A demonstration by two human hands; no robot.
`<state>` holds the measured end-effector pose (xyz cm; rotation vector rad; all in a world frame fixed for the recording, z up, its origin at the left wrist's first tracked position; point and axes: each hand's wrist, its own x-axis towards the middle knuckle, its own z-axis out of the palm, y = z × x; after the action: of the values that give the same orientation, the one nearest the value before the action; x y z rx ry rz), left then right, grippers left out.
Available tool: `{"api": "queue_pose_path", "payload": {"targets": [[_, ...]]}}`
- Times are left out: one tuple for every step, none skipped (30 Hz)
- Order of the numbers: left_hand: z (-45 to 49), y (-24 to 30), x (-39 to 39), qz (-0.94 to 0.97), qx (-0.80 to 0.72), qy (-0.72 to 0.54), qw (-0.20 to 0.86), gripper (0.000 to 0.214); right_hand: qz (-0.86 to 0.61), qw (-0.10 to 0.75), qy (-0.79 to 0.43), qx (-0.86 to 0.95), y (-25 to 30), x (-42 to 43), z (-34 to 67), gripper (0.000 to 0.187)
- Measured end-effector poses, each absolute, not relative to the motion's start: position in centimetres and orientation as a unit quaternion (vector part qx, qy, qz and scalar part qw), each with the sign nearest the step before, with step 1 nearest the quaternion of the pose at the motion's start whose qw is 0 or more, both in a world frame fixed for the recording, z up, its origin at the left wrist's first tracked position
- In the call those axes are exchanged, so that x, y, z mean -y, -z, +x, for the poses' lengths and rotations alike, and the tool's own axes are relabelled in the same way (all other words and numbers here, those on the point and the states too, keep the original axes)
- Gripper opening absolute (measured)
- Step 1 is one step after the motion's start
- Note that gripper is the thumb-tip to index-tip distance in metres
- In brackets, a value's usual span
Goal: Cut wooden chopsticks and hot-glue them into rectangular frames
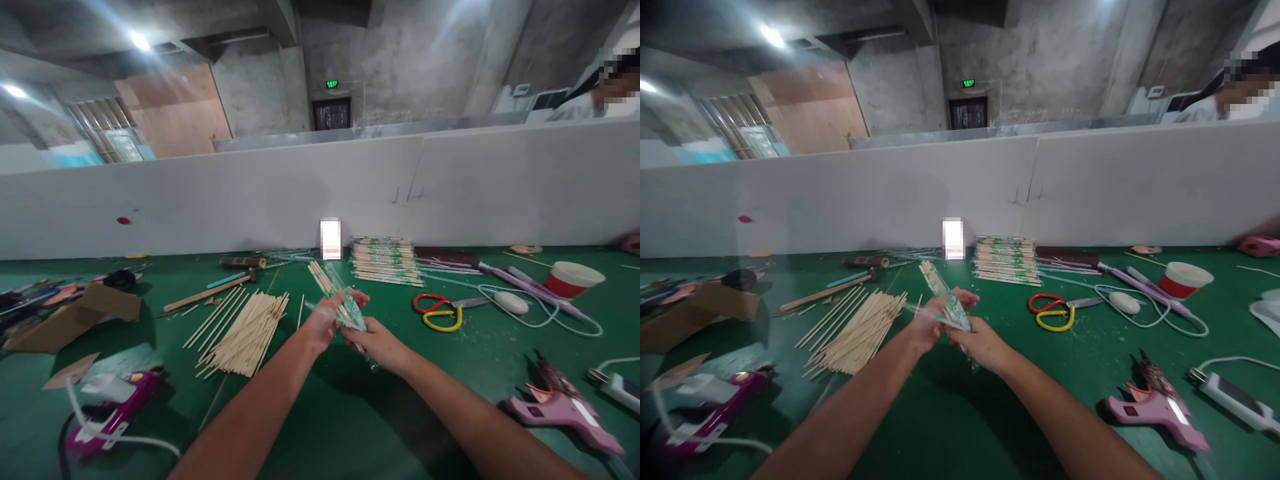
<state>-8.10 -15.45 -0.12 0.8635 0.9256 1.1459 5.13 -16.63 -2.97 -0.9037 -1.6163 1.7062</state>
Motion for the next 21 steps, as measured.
{"api": "queue_pose_path", "payload": {"targets": [[-8.8,-0.5,15.2,0.361,-0.398,-0.532,0.654,0.027,-0.333,0.291,-0.661,0.606,2.9,16.9,5.2,0.035],[-9.6,-1.2,14.9,0.336,-0.393,-0.564,0.644,0.025,-0.315,0.268,-0.681,0.604,2.9,17.1,5.2,0.037],[-10.4,-1.9,14.6,0.304,-0.392,-0.595,0.632,0.023,-0.291,0.245,-0.704,0.6,2.8,17.3,5.2,0.037],[-11.2,-2.5,14.4,0.287,-0.381,-0.621,0.622,0.021,-0.268,0.226,-0.723,0.595,2.8,17.4,5.1,0.037],[-12.0,-3.0,14.3,0.278,-0.373,-0.632,0.619,0.021,-0.252,0.215,-0.736,0.59,2.8,17.5,5.1,0.037],[-12.6,-3.4,14.2,0.277,-0.369,-0.636,0.619,0.023,-0.246,0.215,-0.743,0.584,2.8,17.6,5.0,0.037],[-13.1,-3.7,14.2,0.281,-0.364,-0.635,0.621,0.026,-0.25,0.224,-0.744,0.578,2.8,17.6,4.9,0.037],[-13.4,-3.8,14.2,0.287,-0.363,-0.633,0.621,0.029,-0.26,0.235,-0.739,0.576,2.7,17.6,4.9,0.036],[-13.6,-3.8,14.3,0.295,-0.363,-0.634,0.616,0.03,-0.273,0.246,-0.73,0.576,2.6,17.5,4.9,0.036],[-13.8,-3.8,14.3,0.301,-0.366,-0.637,0.608,0.03,-0.282,0.253,-0.722,0.579,2.4,17.5,4.9,0.035],[-13.9,-3.9,14.3,0.305,-0.371,-0.641,0.599,0.031,-0.287,0.258,-0.714,0.585,2.3,17.4,5.0,0.034],[-14.0,-3.9,14.3,0.305,-0.379,-0.646,0.588,0.031,-0.287,0.258,-0.707,0.593,2.2,17.3,5.1,0.032],[-14.2,-4.0,14.3,0.303,-0.387,-0.649,0.581,0.031,-0.285,0.256,-0.702,0.601,2.2,17.2,5.2,0.031],[-14.5,-4.2,14.2,0.299,-0.394,-0.654,0.572,0.031,-0.279,0.253,-0.699,0.608,2.2,17.2,5.3,0.03],[-14.9,-4.4,14.2,0.293,-0.398,-0.663,0.561,0.032,-0.27,0.25,-0.698,0.615,2.2,17.1,5.5,0.03],[-15.4,-4.7,14.1,0.288,-0.399,-0.678,0.546,0.032,-0.259,0.248,-0.697,0.621,2.4,17.0,5.6,0.031],[-16.1,-5.0,14.0,0.284,-0.395,-0.698,0.526,0.032,-0.248,0.245,-0.697,0.626,2.5,16.9,5.8,0.031],[-16.8,-5.4,14.0,0.282,-0.388,-0.718,0.505,0.031,-0.239,0.243,-0.699,0.628,2.6,16.8,5.9,0.03],[-17.6,-5.9,14.0,0.277,-0.379,-0.737,0.486,0.03,-0.234,0.247,-0.702,0.625,2.8,16.7,6.0,0.03],[-18.4,-6.5,14.2,0.267,-0.372,-0.756,0.468,0.029,-0.235,0.257,-0.706,0.617,2.9,16.5,6.1,0.029],[-19.3,-7.3,14.5,0.25,-0.368,-0.778,0.444,0.029,-0.239,0.276,-0.711,0.601,3.0,16.3,6.2,0.028]]}}
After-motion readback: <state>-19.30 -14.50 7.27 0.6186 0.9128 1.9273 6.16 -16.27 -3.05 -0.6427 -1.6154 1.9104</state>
